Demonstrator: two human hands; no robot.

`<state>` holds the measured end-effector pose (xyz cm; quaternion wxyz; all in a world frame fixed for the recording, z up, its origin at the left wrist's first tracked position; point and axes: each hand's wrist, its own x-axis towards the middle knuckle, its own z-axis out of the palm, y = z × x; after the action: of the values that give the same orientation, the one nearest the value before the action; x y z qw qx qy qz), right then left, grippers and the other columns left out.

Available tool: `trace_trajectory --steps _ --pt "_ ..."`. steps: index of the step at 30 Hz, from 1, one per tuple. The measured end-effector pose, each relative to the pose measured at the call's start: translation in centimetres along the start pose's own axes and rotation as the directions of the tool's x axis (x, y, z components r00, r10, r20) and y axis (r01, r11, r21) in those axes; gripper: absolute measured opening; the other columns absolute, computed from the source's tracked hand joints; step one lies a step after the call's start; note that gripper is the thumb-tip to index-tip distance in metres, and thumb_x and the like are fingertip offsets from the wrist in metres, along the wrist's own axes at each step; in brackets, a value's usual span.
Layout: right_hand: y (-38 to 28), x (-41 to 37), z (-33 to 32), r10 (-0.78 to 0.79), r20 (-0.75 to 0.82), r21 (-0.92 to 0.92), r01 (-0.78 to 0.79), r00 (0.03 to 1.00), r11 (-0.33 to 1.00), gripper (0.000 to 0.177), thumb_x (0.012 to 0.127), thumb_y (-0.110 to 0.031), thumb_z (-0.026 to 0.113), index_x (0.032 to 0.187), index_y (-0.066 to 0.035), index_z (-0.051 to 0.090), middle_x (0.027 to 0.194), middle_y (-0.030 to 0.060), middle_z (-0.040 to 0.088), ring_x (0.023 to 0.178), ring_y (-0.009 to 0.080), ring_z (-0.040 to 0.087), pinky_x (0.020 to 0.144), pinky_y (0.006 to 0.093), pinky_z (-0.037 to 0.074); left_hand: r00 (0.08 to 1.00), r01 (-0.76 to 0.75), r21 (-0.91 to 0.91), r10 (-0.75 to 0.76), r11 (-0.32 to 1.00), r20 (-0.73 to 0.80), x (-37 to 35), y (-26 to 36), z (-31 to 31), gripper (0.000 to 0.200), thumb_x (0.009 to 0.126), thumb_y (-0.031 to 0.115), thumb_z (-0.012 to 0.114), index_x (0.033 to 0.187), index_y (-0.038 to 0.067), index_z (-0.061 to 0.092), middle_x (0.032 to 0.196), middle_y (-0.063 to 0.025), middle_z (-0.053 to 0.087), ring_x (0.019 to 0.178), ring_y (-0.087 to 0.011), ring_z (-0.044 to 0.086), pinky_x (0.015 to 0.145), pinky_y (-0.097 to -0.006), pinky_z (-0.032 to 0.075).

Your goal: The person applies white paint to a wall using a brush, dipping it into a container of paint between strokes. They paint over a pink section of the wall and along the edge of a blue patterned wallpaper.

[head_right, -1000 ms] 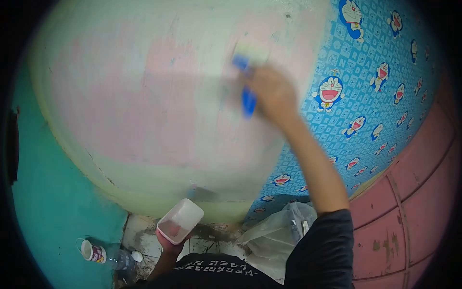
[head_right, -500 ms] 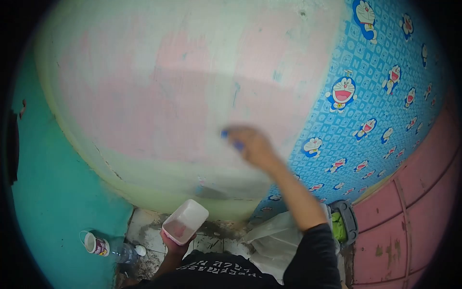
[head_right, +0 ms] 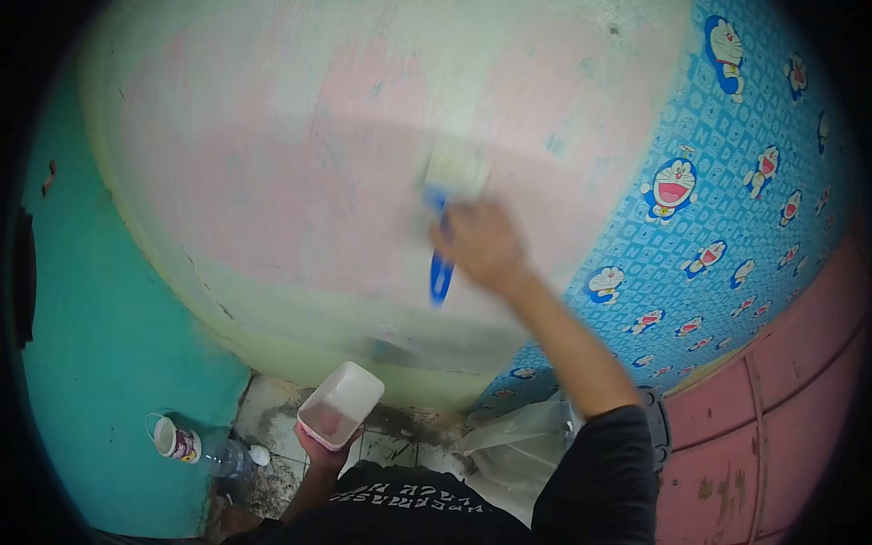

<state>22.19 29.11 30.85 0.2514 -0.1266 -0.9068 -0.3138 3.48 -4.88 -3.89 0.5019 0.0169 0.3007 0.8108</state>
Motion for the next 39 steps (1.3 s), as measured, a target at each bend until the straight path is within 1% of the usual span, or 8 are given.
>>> trace_trajectory --steps 1,8,15,18,25,29,34,39 --pt "-3.0 -3.1 5.1 -0.145 -0.415 0.023 0.17 0.898 0.985 0.021 0.08 -0.015 0.069 0.101 -0.014 0.069 0.106 0.0098 0.067 0.095 0.0264 0.065 0.08 0.0443 0.053 1.0 -0.005 -0.006 0.005 1.0 0.001 -0.2 0.2 0.1 0.076 0.094 0.068 0.027 0.152 0.023 0.044 0.146 -0.012 0.054 0.125 -0.0447 0.06 0.08 -0.0686 0.059" --pt "-18.1 -12.8 16.8 -0.068 0.053 0.406 0.041 0.996 0.913 0.021 0.084 -0.018 0.063 0.105 -0.013 0.064 0.113 0.0091 0.064 0.106 0.0292 0.062 0.091 0.048 0.052 0.999 -0.037 -0.082 0.037 0.996 0.002 -0.8 0.6 -0.5 0.076 0.093 0.066 0.031 0.153 0.021 0.042 0.146 -0.0131 0.054 0.125 -0.0454 0.06 0.078 -0.0661 0.062" --pt "0.6 1.5 0.6 0.294 -0.159 0.73 -0.088 0.942 0.677 0.02 0.091 -0.009 0.067 0.11 -0.009 0.07 0.117 0.0158 0.071 0.112 0.0358 0.066 0.1 0.0459 0.051 1.0 0.009 -0.078 -0.009 0.997 0.001 0.7 1.8 -1.0 0.075 0.095 0.066 0.031 0.152 0.02 0.043 0.143 -0.0133 0.055 0.121 -0.0455 0.062 0.076 -0.0655 0.063" --pt "10.2 8.3 -9.4 0.308 -0.406 0.571 -0.025 0.86 0.821 0.023 0.098 -0.025 0.068 0.109 -0.006 0.074 0.083 0.0085 0.072 0.07 0.0183 0.068 0.068 0.0318 0.053 1.0 0.019 -0.118 -0.018 0.993 0.014 1.4 3.3 0.9 0.074 0.095 0.066 0.031 0.15 0.018 0.045 0.14 -0.0143 0.057 0.119 -0.045 0.063 0.074 -0.0646 0.064" --pt "13.6 14.1 -16.8 0.147 -0.787 0.069 -0.151 0.599 0.986 0.01 0.097 -0.012 0.07 0.105 -0.005 0.073 0.097 0.0065 0.075 0.082 0.0147 0.07 0.067 0.0291 0.054 0.994 0.038 -0.048 -0.033 0.998 0.105 3.1 5.6 0.8 0.078 0.094 0.068 0.028 0.15 0.016 0.044 0.14 -0.0154 0.056 0.116 -0.0468 0.064 0.07 -0.0596 0.065" --pt "4.6 7.8 -4.9 -0.081 -0.531 -0.219 -0.044 0.844 0.975 0.02 0.079 -0.006 0.074 0.098 -0.012 0.072 0.105 0.0092 0.073 0.097 0.0288 0.071 0.085 0.0425 0.055 0.997 0.045 -0.065 -0.041 0.997 0.059 3.3 6.9 -0.9 0.079 0.094 0.07 0.028 0.15 0.016 0.044 0.14 -0.0147 0.056 0.12 -0.0457 0.062 0.077 -0.0606 0.063" --pt "-14.3 -4.3 10.4 -0.047 -0.289 0.157 0.095 0.956 0.983 0.025 0.079 -0.017 0.071 0.103 -0.012 0.067 0.116 0.0116 0.065 0.1 0.0299 0.064 0.086 0.0452 0.055 1.0 0.027 -0.03 -0.027 0.999 0.008 2.9 8.4 -2.0 0.079 0.094 0.071 0.031 0.151 0.018 0.043 0.141 -0.013 0.055 0.123 -0.0444 0.061 0.083 -0.0628 0.061" --pt "-25.2 -9.7 17.5 0.301 0.075 0.532 -0.293 0.951 0.794 0.016 0.085 -0.016 0.07 0.101 -0.012 0.068 0.104 0.0074 0.07 0.098 0.0262 0.066 0.087 0.0391 0.053 0.996 0.078 -0.081 -0.074 0.994 0.054 3.6 9.6 -3.1 0.074 0.095 0.067 0.032 0.15 0.019 0.045 0.141 -0.0129 0.056 0.119 -0.045 0.062 0.081 -0.0631 0.061"
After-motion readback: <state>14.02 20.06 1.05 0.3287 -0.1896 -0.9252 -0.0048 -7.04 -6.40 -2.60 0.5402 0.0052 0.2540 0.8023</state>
